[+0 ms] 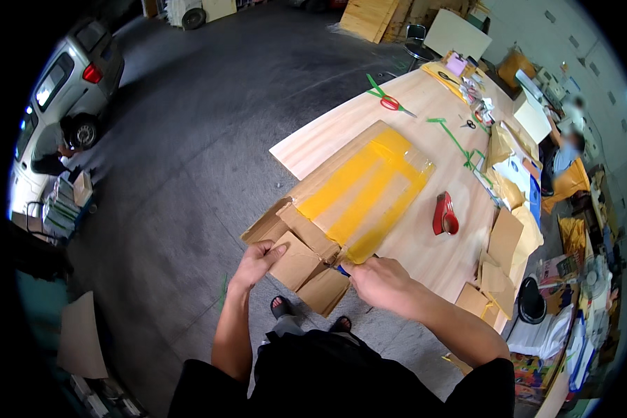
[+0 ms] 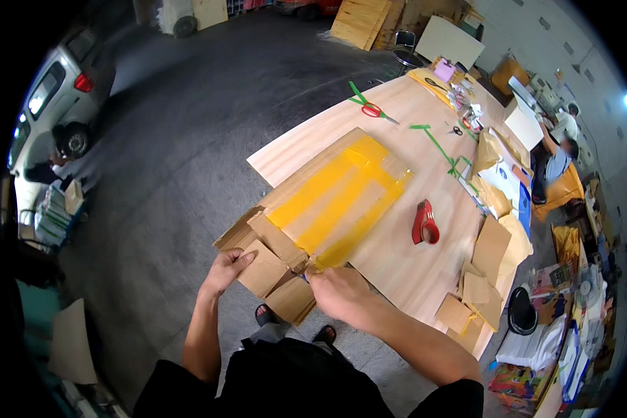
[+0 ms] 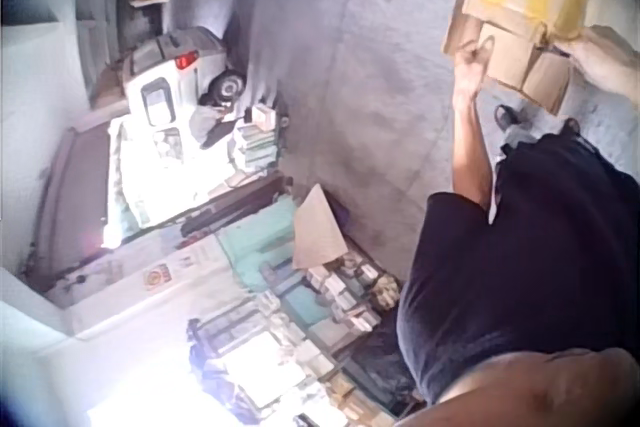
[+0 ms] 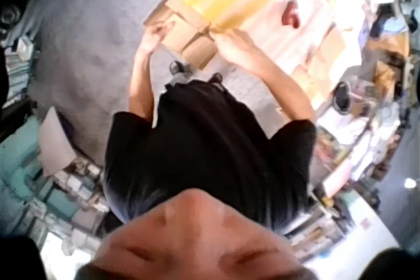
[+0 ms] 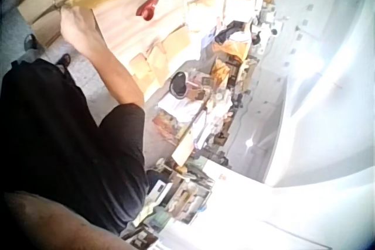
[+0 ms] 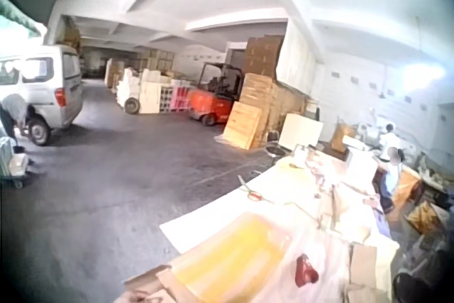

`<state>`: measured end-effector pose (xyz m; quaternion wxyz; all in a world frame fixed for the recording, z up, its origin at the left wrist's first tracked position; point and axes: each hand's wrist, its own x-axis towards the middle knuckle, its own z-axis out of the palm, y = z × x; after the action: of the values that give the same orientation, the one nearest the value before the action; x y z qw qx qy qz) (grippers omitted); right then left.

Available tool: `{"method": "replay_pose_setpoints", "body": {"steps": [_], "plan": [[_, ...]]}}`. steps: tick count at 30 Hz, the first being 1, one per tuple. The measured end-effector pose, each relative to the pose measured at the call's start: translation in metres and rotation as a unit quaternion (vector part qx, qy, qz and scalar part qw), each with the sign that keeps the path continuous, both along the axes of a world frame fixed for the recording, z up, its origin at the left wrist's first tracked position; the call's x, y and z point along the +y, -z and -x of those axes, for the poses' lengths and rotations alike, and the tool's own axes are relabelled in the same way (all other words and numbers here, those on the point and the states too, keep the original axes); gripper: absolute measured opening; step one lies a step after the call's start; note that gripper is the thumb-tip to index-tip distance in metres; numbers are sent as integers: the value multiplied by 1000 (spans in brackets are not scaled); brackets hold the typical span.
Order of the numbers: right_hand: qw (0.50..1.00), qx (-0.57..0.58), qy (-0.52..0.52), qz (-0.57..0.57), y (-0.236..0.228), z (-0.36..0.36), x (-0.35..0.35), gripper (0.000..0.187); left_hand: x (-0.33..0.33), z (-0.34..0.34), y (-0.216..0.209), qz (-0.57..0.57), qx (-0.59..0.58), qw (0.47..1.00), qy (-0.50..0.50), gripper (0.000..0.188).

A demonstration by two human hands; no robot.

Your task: The person uses a box cutter to cut a cardboard box and then applies packing tape to seal it. They repeatedly cut and tape the box, adjusting its position on the table throughout the process.

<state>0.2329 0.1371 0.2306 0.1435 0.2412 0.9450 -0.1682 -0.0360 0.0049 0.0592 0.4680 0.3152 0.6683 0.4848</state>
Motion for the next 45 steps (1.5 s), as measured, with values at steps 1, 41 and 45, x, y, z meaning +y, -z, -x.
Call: {"method": "replay_pose_setpoints", "body": {"steps": [1, 41, 45], "plan": [[1000, 14, 10, -2, 4, -7, 2, 32, 0, -5, -7, -1, 9, 1000, -1, 40], [978, 169, 123, -11, 55, -74, -49, 35, -41, -126, -48, 66, 300, 949, 63, 46], [972, 205, 115, -18, 67, -74, -46, 31, -41, -126, -30, 51, 327, 942, 60, 44]]}}
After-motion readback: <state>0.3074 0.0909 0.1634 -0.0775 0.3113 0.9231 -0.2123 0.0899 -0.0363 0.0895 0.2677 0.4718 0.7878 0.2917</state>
